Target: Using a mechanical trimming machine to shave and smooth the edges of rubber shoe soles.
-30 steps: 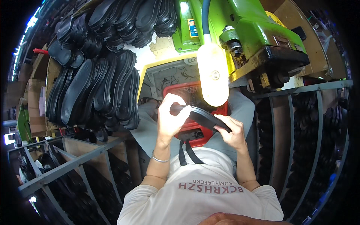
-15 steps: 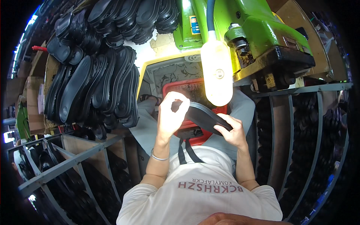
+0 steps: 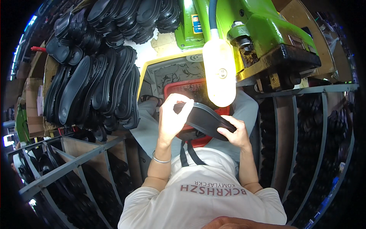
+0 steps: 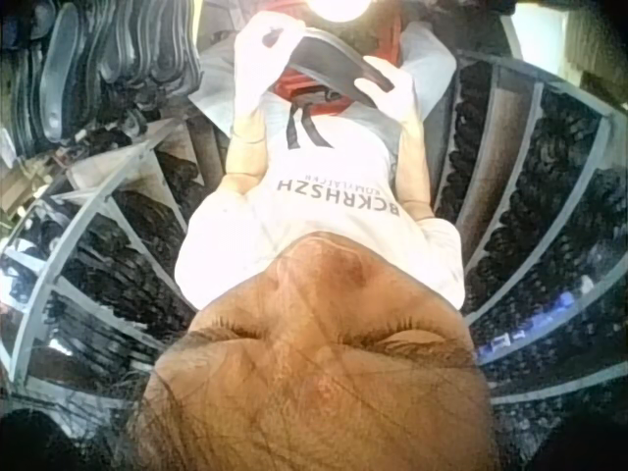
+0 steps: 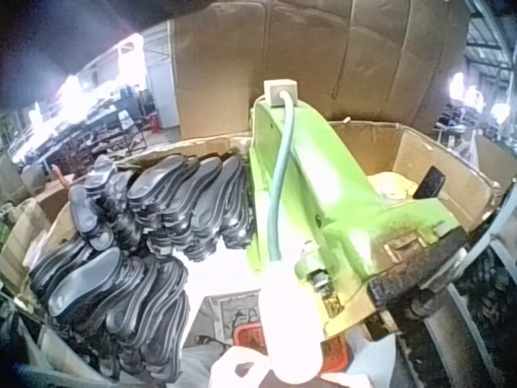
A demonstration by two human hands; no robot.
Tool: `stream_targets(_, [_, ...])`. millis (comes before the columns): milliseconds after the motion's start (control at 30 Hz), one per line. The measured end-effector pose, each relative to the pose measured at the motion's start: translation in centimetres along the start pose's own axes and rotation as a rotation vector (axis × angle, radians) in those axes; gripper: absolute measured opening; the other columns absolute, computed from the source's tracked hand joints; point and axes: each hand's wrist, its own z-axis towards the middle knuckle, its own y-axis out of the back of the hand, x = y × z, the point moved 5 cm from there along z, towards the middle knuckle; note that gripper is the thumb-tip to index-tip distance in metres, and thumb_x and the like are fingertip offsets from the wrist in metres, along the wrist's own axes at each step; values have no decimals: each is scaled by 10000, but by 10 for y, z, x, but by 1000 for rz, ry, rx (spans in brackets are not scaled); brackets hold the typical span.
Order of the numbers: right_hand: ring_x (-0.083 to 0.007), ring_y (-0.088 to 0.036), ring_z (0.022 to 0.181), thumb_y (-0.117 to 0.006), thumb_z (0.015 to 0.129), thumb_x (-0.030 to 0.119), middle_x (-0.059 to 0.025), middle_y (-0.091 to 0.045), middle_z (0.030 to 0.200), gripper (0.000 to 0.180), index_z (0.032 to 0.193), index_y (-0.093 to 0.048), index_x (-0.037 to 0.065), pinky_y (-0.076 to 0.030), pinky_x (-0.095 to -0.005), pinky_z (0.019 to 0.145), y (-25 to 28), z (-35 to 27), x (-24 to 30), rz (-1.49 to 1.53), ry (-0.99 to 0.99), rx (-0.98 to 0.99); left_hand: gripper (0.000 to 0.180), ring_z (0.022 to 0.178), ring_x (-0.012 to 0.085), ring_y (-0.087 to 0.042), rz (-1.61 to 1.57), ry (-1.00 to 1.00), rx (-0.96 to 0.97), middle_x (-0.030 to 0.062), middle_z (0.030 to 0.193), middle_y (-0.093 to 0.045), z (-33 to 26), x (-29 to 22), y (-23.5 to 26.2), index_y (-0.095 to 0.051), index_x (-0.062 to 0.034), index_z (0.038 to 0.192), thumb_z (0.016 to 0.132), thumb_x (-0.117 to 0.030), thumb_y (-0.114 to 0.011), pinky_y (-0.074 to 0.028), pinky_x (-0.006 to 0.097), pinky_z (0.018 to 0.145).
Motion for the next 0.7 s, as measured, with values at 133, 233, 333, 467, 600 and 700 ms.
stream_targets(133, [-132,-629,763,-713,714,10,-113,-676,865,371,1064,-601,-38,-496,-259,697,0,-1,-3,20,5,7,104,726,152,-610,21,-12,-1,90,786,-631,0,0,0,-613,6,838,779,-51,-677,-480,267,700])
stream_targets(233, [-118,-621,769,-719,711,13,-100,-676,868,375,1065,-602,-35,-494,-255,700,-1,1,-3,29,-14,21,102,723,158,-618,18,8,-10,92,789,-635,0,1,0,-617,4,837,778,-55,-676,-484,272,696])
stream_targets(333, [-112,-616,776,-724,712,17,-88,-676,873,373,1062,-604,-30,-495,-250,705,0,1,-7,72,-50,31,96,726,171,-629,17,37,-17,96,795,-637,-1,6,1,-621,1,838,776,-55,-669,-488,279,694])
stream_targets(467, [-109,-616,780,-726,715,18,-84,-677,880,367,1060,-606,-26,-496,-248,711,0,1,-6,92,-73,42,114,736,87,-585,64,-30,-2,67,800,-651,-1,8,2,-612,33,887,811,-41,-655,-460,231,700])
stream_targets(600, [-108,-616,789,-729,716,20,-87,-678,892,370,1062,-606,-25,-497,-247,718,0,1,-6,91,-72,45,110,740,93,-583,81,-26,10,66,795,-644,-2,8,2,-613,32,889,816,-42,-650,-458,234,706])
stream_targets(700, [-117,-619,774,-731,704,11,-94,-675,883,377,1060,-615,-29,-496,-249,706,-1,1,-8,77,-41,20,96,746,140,-599,73,-32,38,79,805,-625,-1,3,2,-626,9,879,802,-45,-645,-468,259,704])
